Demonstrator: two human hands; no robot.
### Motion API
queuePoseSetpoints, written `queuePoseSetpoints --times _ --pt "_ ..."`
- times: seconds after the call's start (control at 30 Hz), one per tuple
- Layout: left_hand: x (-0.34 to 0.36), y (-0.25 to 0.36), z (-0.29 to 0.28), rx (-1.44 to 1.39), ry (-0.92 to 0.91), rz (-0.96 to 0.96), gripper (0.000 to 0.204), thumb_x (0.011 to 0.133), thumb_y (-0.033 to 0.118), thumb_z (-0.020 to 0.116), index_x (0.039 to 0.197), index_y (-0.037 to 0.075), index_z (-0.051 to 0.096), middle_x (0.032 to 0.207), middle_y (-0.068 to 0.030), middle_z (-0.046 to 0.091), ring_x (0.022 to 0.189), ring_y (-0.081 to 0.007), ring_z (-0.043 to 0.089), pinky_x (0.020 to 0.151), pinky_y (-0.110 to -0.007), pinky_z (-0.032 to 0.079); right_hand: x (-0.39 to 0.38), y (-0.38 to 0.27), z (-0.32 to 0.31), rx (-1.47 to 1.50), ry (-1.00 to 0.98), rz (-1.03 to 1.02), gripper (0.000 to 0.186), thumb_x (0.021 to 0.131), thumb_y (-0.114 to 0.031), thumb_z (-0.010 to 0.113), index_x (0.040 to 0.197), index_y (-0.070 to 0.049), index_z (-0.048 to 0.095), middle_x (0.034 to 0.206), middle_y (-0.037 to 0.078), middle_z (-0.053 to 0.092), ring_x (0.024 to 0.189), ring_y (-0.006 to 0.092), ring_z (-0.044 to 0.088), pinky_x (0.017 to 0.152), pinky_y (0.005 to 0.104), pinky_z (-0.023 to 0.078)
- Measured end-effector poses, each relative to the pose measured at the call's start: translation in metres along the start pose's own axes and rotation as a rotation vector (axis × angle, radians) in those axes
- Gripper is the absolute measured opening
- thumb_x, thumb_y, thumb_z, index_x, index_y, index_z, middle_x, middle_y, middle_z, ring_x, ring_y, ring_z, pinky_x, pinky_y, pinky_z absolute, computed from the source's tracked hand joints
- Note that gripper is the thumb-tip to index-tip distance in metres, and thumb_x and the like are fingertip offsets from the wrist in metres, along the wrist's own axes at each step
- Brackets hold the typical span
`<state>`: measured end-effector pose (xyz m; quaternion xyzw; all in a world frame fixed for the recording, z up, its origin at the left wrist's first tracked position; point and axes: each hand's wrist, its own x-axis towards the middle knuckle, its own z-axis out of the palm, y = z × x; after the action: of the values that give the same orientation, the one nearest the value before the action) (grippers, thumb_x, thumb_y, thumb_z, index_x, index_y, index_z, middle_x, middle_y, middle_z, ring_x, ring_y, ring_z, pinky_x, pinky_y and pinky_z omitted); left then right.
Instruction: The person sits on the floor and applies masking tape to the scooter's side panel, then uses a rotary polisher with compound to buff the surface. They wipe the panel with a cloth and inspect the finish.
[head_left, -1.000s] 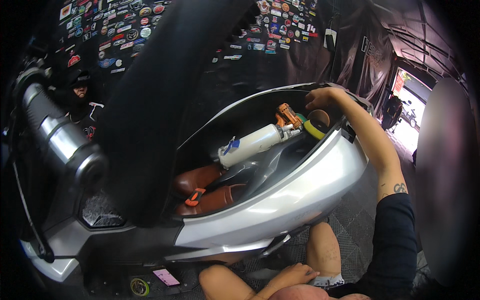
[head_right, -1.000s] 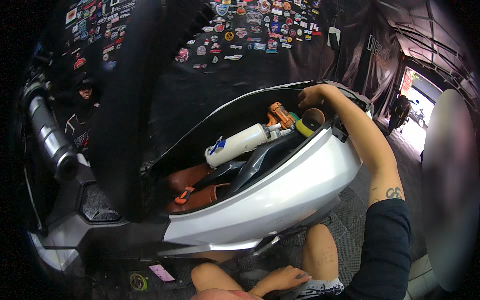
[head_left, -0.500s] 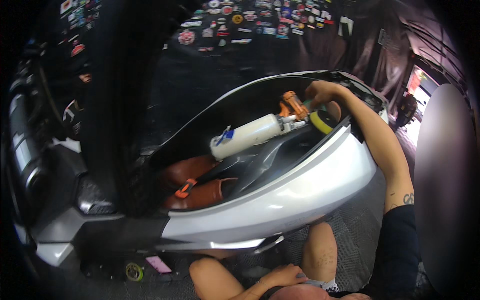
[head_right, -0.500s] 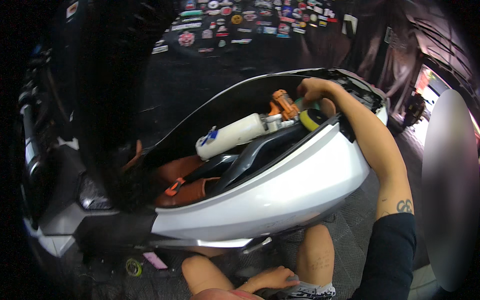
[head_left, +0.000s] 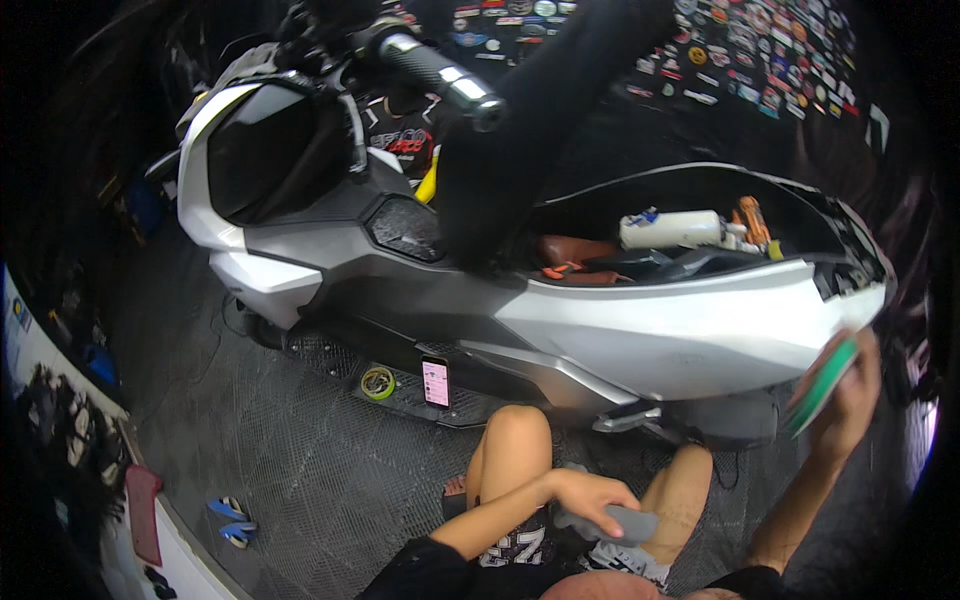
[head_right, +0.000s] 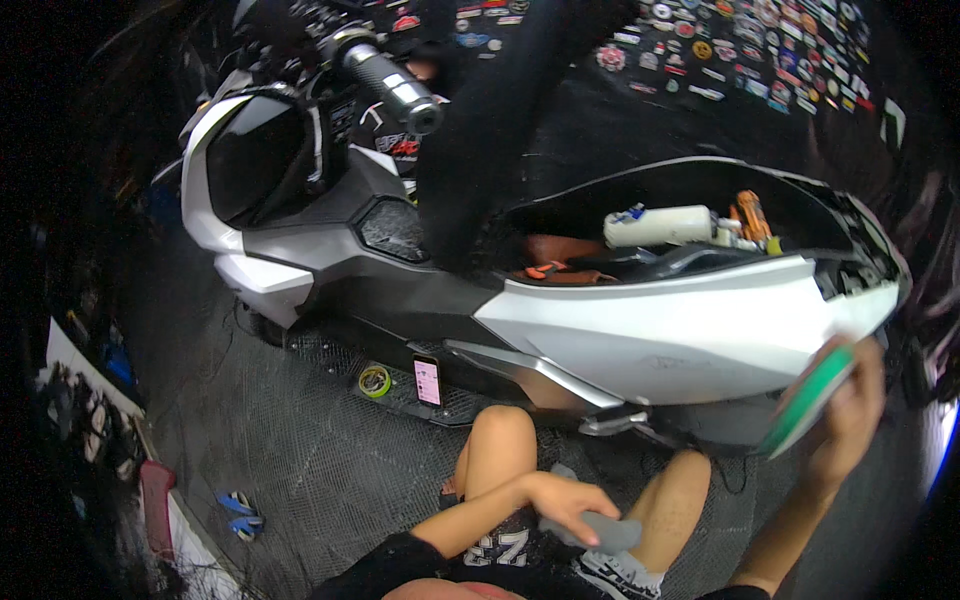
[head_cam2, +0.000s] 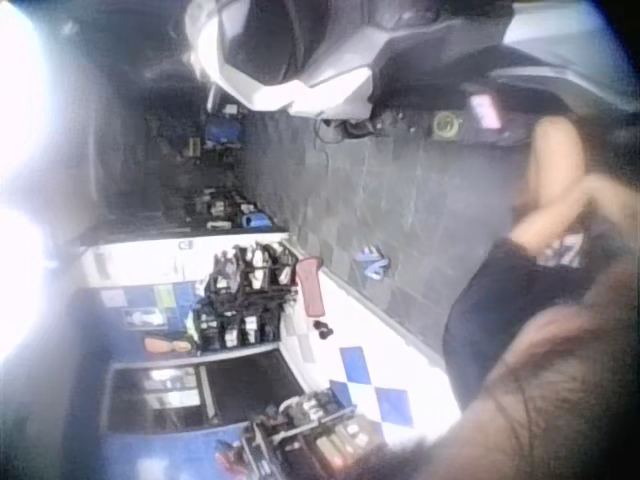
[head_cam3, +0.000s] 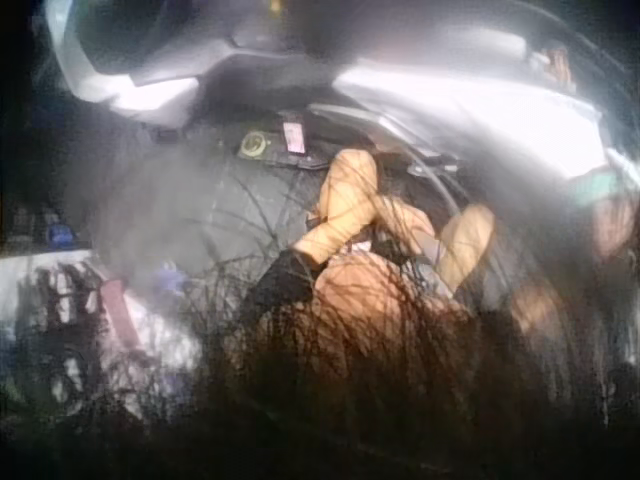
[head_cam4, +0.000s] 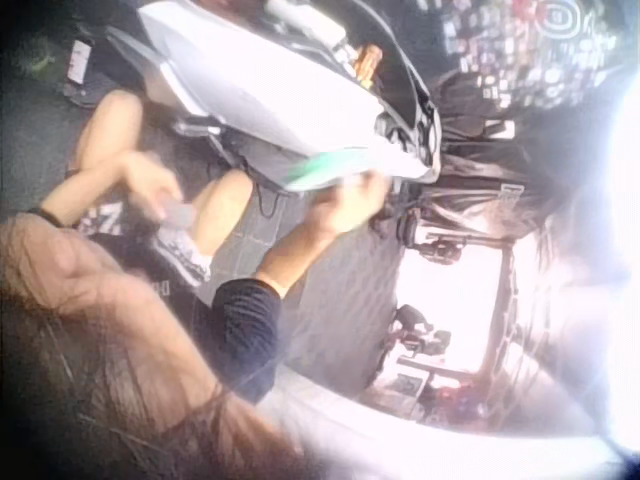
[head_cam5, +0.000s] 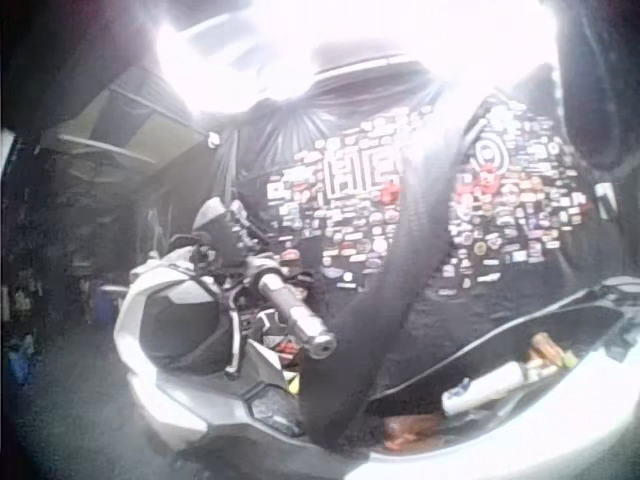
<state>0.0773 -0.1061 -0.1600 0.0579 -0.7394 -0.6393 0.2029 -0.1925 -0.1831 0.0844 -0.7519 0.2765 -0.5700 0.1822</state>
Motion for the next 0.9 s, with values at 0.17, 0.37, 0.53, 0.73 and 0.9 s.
queuePoseSetpoints --times 0.17,0.37,0.53,0.73,0.9 --pt "-0.077 0.052 0.038 -0.014 0.271 -0.268 0.034 0.1 0.022 0.069 0.123 -0.003 0.063 0.105 -0.0132 0.071 0.098 -0.0167 0.066 0.086 -0.035 0.052 -0.174 0.024 0.004 0.417 0.03 0.652 0.054 0.093 -0.03 0.062 0.132 0.008 0.061 0.125 0.015 0.065 0.119 0.0213 0.06 0.104 0.0332 0.045" --pt "-0.082 0.064 0.12 0.045 0.018 -0.687 0.038 0.095 0.031 0.075 0.115 0.0 0.066 0.094 -0.0208 0.069 0.082 -0.033 0.07 0.072 -0.04 0.054 -0.299 0.067 -0.083 0.045 0.34 0.976 0.038 0.091 -0.013 0.076 0.123 -0.001 0.06 0.108 0.006 0.066 0.093 0.0142 0.067 0.068 0.0302 0.06" --pt "-0.035 0.004 0.119 0.242 -0.232 -0.683 0.044 0.087 0.037 0.078 0.103 -0.002 0.063 0.092 -0.0219 0.063 0.079 -0.0427 0.063 0.071 -0.046 0.051 -0.239 -0.006 -0.171 -0.882 0.272 0.315 0.031 0.082 -0.003 0.076 0.11 -0.002 0.065 0.107 0.003 0.066 0.097 0.0122 0.066 0.08 0.0267 0.052" --pt "0.021 0.004 0.115 0.363 -0.383 -0.679 0.047 0.084 0.039 0.081 0.101 -0.001 0.064 0.09 -0.0191 0.064 0.076 -0.0386 0.064 0.068 -0.045 0.051 -0.229 -0.045 -0.215 -1.275 0.28 -0.488 0.033 0.086 0.002 0.068 0.117 -0.003 0.055 0.106 0.008 0.06 0.092 0.0167 0.057 0.08 0.0301 0.047" --pt "0.025 -0.008 0.123 0.396 -0.404 -0.716 0.051 0.082 0.043 0.082 0.101 -0.001 0.064 0.09 -0.0164 0.065 0.071 -0.0345 0.066 0.065 -0.043 0.052 -0.506 0.07 -0.064 -1.093 -0.172 0.74 0.036 0.071 -0.003 0.073 0.106 -0.009 0.07 0.111 0.015 0.069 0.11 0.0333 0.066 0.107 0.0574 0.043"
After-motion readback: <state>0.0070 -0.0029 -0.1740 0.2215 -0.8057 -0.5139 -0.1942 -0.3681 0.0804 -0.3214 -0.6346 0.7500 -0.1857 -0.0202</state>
